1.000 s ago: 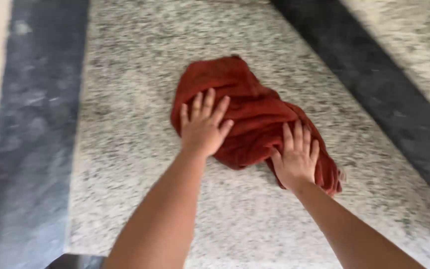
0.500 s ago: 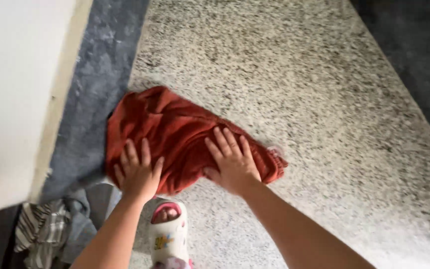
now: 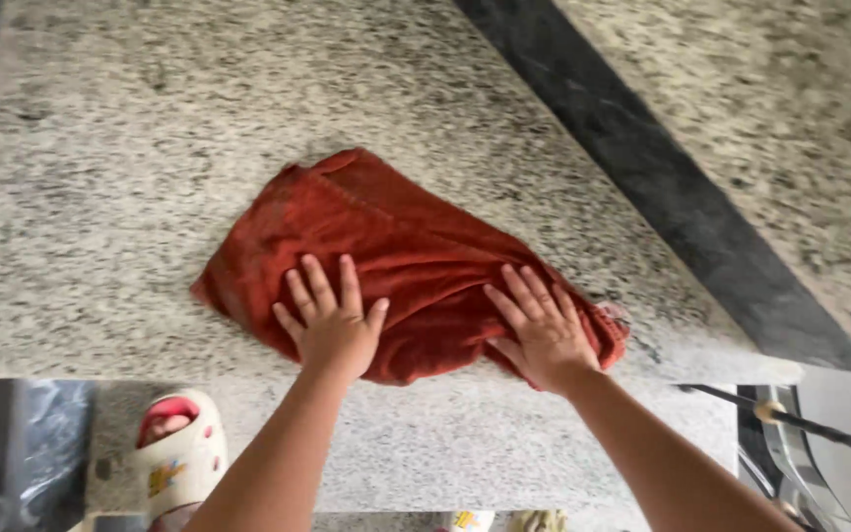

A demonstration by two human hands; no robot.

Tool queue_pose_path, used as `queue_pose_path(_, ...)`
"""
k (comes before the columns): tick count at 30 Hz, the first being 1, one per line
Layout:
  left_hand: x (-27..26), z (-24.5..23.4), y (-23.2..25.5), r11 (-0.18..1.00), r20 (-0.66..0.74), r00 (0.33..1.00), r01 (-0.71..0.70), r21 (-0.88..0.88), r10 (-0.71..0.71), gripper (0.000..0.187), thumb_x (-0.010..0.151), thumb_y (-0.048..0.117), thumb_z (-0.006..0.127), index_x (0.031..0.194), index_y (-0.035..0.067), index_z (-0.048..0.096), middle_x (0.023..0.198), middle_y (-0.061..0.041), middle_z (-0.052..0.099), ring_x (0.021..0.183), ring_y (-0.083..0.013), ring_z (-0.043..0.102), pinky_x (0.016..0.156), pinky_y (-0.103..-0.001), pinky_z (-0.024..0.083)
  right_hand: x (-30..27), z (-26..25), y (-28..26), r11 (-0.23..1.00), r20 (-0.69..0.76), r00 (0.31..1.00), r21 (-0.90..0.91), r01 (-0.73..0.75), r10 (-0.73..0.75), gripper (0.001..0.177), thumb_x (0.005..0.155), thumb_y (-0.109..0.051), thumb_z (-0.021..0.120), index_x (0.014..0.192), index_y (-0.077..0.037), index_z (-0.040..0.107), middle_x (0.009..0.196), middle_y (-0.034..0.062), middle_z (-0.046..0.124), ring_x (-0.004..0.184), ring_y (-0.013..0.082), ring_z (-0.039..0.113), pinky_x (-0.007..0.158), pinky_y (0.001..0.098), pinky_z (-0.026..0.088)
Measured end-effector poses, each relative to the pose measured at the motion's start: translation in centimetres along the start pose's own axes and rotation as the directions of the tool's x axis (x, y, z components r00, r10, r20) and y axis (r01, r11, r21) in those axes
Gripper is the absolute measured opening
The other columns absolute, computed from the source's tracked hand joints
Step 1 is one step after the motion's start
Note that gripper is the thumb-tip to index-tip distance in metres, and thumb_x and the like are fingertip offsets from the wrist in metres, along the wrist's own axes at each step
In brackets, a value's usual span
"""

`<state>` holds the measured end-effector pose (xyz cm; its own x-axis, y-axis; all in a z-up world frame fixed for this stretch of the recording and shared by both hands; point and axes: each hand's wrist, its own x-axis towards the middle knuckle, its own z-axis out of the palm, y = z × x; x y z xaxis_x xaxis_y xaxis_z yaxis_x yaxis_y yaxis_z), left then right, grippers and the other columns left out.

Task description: Cleaning and wiping a set of granite stairs using various cloths and moving footwear out of the way.

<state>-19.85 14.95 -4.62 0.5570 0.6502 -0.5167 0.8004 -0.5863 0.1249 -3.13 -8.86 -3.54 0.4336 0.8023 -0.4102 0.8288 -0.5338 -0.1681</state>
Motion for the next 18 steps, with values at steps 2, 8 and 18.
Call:
queue_pose_path(2,-1.1,0.4,5.6,0.999,0.053,0.998,-0.032,0.009,0.031,0.086,0.096,0.068,0.039,0.163,0.029,0.000,0.168,-0.017,-0.020,0.154,-0.0416,-0.016,0.117,-0.070,-0.003,-2.7,1.1,5.0,0.999,-0.031,0.999,-0.009,-0.037,0.037,0.079,0.092,-0.054,0.055,0.160,-0.029,0.024,0.171,0.0022,0.008,0.155,0.0253,0.006,0.121,0.0520,0.011)
queue_pose_path(8,-4.7,2.0,18.5,0.986,0.175,0.971,-0.166,0.013,0.161,0.087,0.099,0.067,0.036,0.164,0.025,-0.003,0.168,-0.017,-0.022,0.154,-0.0416,-0.018,0.117,-0.070,-0.005,-9.8,4.0,16.9,0.991,-0.172,0.976,-0.007,-0.135,0.132,0.075,0.091,-0.052,0.053,0.157,-0.026,0.027,0.169,0.0053,0.011,0.155,0.0279,0.009,0.121,0.0528,0.013)
queue_pose_path(18,-5.3,2.6,21.2,0.959,0.270,0.923,-0.281,-0.019,0.276,0.089,0.098,0.069,0.034,0.164,0.027,-0.009,0.169,-0.016,-0.025,0.153,-0.0417,-0.024,0.117,-0.070,-0.009,-12.5,5.7,20.4,0.982,-0.253,0.950,-0.007,-0.190,0.182,0.073,0.091,-0.052,0.048,0.157,-0.027,0.030,0.169,0.0090,0.014,0.155,0.0304,0.013,0.118,0.0541,0.019)
